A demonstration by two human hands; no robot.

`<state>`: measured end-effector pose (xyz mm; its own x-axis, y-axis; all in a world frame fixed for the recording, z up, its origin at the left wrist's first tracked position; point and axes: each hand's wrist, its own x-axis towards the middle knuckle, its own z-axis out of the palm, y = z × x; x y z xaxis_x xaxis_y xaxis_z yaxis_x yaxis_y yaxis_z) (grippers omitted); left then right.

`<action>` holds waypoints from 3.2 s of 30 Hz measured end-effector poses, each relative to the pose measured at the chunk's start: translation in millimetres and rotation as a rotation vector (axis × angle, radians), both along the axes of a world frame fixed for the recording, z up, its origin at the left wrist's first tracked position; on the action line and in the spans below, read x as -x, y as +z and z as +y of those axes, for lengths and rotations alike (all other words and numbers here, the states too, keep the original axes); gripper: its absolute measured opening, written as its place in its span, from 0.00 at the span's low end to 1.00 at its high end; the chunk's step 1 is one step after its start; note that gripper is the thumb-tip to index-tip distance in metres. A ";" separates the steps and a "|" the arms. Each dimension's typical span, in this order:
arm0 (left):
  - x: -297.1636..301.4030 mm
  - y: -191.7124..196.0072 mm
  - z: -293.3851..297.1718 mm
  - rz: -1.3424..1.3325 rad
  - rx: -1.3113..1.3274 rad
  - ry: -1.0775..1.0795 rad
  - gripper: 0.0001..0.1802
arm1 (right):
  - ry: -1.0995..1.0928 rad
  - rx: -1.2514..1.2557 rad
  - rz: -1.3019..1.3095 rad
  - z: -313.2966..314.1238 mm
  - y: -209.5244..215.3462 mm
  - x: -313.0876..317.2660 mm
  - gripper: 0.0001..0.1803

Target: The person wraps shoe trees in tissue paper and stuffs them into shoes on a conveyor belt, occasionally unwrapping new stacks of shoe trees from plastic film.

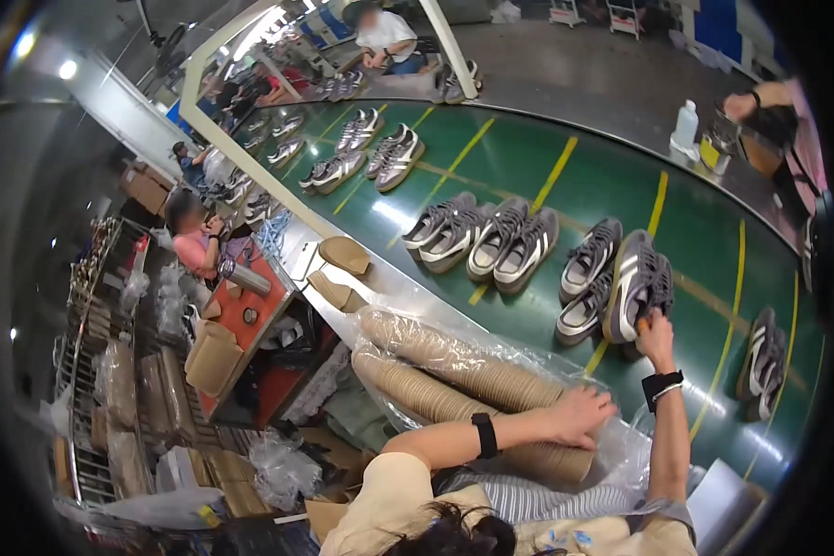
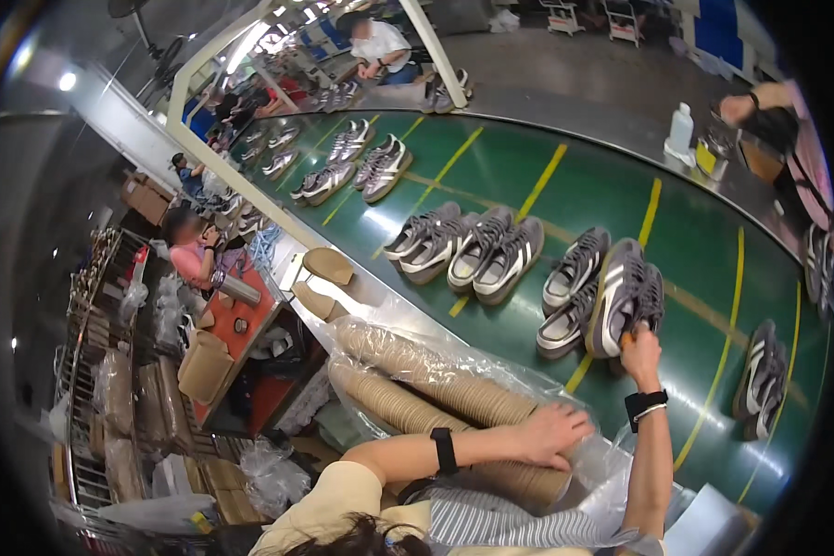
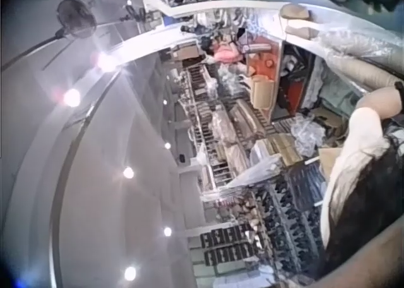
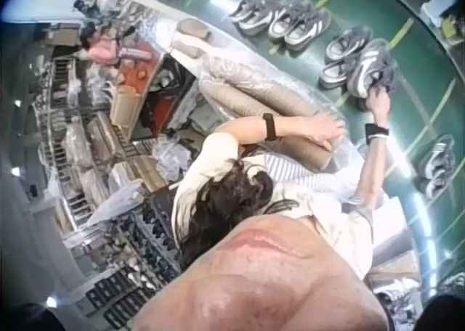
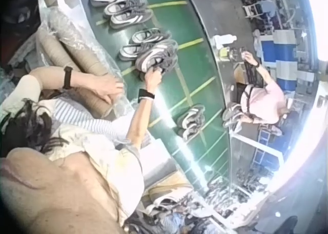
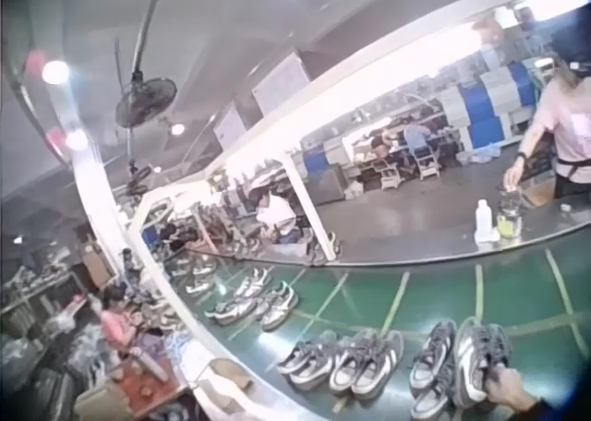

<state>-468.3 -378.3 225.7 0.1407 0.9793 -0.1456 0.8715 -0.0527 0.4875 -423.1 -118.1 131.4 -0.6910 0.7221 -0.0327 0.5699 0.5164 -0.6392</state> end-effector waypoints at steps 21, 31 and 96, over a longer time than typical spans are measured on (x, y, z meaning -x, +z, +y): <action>11.1 11.8 -0.4 -0.209 -0.107 -0.095 0.39 | -0.417 0.717 0.884 -213.8 60.3 -183.7 0.02; -65.9 65.3 29.7 -1.170 0.872 -0.385 0.19 | -0.540 -0.519 -0.308 -173.8 123.2 -353.6 0.28; 55.9 -41.5 238.3 0.558 0.015 -0.403 0.05 | -0.593 0.051 0.378 -106.8 108.7 -164.4 0.30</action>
<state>-524.2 -140.0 184.3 0.3930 0.8637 -0.3154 0.9063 -0.4218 -0.0255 -258.7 -224.9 240.1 -0.1517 0.9845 0.0879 0.4800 0.1512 -0.8642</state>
